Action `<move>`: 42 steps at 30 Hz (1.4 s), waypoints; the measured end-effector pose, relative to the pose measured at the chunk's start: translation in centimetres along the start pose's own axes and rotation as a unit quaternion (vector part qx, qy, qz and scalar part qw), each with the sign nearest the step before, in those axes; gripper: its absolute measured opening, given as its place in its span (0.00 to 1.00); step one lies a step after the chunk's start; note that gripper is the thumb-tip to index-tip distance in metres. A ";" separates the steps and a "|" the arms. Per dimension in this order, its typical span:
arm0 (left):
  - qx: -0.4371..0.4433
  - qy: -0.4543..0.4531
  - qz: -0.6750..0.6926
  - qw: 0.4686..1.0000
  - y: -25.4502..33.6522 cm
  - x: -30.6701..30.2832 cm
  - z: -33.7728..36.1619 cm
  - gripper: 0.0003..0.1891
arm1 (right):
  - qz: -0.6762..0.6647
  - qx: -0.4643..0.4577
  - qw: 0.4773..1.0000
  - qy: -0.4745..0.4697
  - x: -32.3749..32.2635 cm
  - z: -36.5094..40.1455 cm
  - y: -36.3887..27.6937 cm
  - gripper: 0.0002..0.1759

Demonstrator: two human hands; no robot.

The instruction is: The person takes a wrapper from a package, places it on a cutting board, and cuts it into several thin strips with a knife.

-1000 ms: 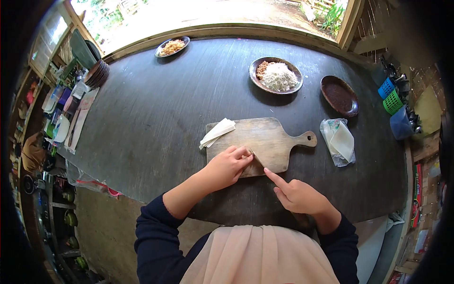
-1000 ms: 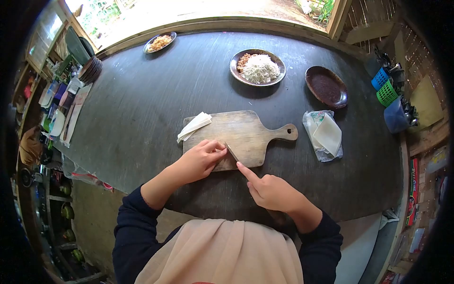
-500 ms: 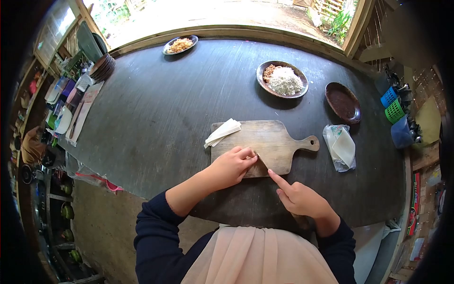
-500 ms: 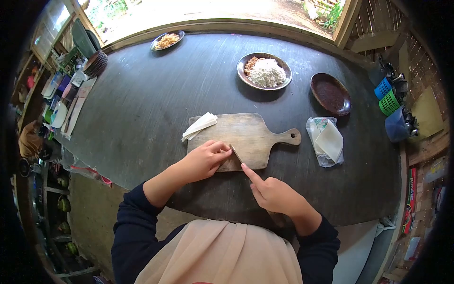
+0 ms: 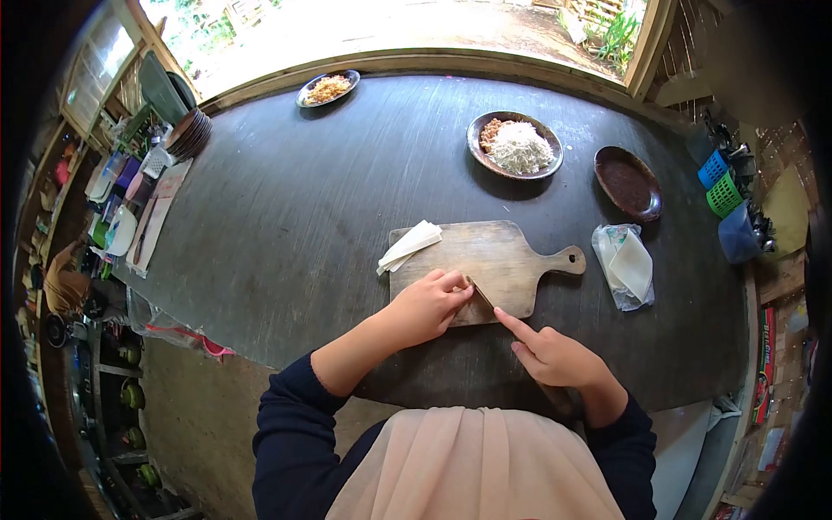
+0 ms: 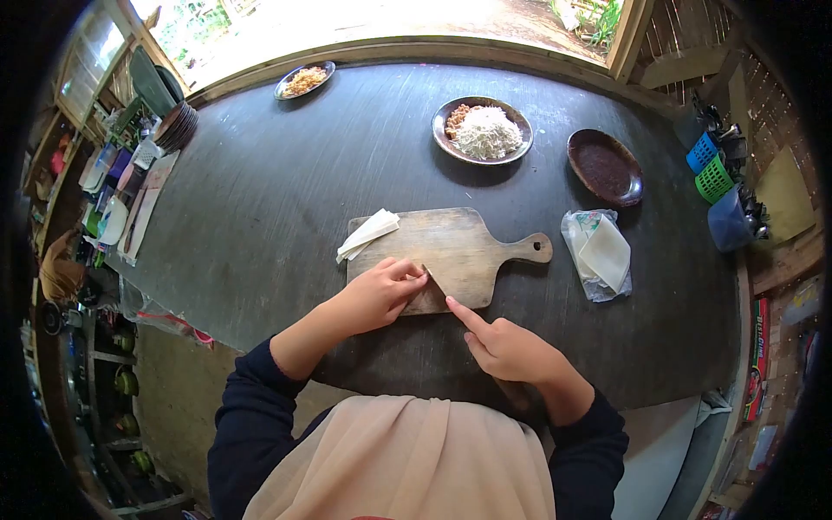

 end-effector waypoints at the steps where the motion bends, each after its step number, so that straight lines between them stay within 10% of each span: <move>1: -0.005 -0.004 0.004 1.000 -0.1 0.1 0.0 0.20 | 0.001 -0.004 1.000 0.000 0.0 0.0 0.0 0.34; 42: -0.016 -0.015 -0.028 0.999 0.6 -0.1 -0.1 0.23 | 0.066 -0.010 0.998 0.020 0.7 0.8 0.5 0.35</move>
Point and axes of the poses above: each hand's wrist, its own z-axis away from the middle knuckle, its own x-axis out of the palm, y = z × x, the point moved 8 cm from there along -z, towards the middle knuckle, and after that the axes turned 3 degrees about x, right-handed, at the moved point
